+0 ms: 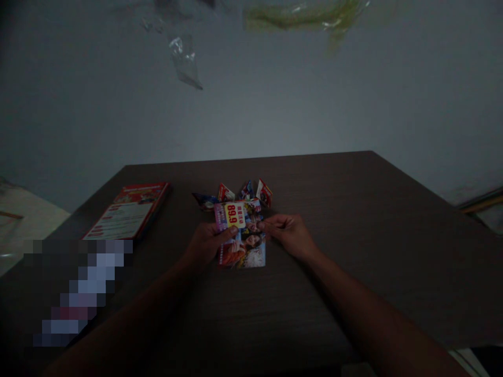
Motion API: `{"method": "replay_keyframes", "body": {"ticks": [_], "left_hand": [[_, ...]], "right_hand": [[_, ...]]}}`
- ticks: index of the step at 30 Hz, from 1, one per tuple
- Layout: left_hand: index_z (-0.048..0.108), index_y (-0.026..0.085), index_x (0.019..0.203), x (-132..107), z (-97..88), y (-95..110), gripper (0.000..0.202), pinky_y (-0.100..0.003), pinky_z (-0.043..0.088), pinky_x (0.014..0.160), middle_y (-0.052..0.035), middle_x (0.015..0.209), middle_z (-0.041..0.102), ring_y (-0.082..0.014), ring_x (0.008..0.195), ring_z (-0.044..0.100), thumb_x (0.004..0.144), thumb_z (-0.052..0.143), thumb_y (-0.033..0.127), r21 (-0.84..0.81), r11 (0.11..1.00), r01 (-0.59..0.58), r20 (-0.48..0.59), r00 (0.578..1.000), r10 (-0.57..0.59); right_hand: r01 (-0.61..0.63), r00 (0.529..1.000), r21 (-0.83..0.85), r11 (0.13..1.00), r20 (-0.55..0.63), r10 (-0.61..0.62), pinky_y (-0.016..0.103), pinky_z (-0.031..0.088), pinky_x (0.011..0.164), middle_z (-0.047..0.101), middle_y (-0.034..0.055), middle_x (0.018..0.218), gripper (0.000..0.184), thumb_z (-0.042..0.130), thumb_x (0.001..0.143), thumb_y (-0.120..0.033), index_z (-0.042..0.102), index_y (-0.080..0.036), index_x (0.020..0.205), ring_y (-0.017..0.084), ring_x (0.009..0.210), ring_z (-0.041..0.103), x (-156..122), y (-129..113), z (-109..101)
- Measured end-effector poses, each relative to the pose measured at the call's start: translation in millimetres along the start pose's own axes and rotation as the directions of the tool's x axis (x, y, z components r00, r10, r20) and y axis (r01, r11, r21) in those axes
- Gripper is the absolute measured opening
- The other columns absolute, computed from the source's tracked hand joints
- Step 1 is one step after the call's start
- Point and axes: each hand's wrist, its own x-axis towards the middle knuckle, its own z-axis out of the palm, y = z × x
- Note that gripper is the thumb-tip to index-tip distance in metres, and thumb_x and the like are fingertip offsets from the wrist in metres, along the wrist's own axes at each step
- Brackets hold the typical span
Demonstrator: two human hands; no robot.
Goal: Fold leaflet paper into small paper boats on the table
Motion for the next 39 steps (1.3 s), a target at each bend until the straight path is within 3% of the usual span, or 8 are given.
{"method": "replay_keyframes", "body": {"ticks": [22,27,39], "left_hand": [[0.072,0.011,0.078,-1.5,1.8,-0.7,0.026,-0.023,0.049,0.054,-0.0063,0.072,0.071,-0.0149,0.06,0.063,0.069,0.069,0.035,-0.025,1.0,0.011,0.012,1.0,-0.01],[0.072,0.011,0.074,-1.2,1.0,0.3,0.025,-0.021,0.044,0.048,-0.0039,0.064,0.069,-0.0134,0.053,0.06,0.069,0.069,0.035,0.038,0.999,0.001,-0.019,1.0,0.0],[0.072,0.011,0.08,-2.8,3.0,-0.1,0.029,-0.023,0.049,0.054,-0.0059,0.071,0.071,-0.0151,0.058,0.063,0.067,0.07,0.036,-0.008,1.0,0.02,-0.007,1.0,-0.02]], "right_hand": [[0.027,0.998,-0.029,0.999,-0.05,-0.029,0.027,0.045,0.058,0.071,0.006,0.073,0.024,0.075,0.064,-0.039,0.072,-0.017,0.074,0.015,0.06,0.061,-1.0,-3.9,0.2],[0.03,0.999,0.01,0.999,-0.029,-0.03,0.029,0.047,0.062,0.073,0.0059,0.078,0.023,0.074,0.066,-0.039,0.073,-0.018,0.077,0.015,0.064,0.063,-0.2,-0.7,0.0],[0.054,0.997,-0.009,0.999,-0.054,-0.054,0.027,0.045,0.057,0.07,0.0045,0.07,0.024,0.073,0.066,-0.04,0.073,-0.018,0.076,0.014,0.059,0.059,0.7,-2.0,-1.8]]}}
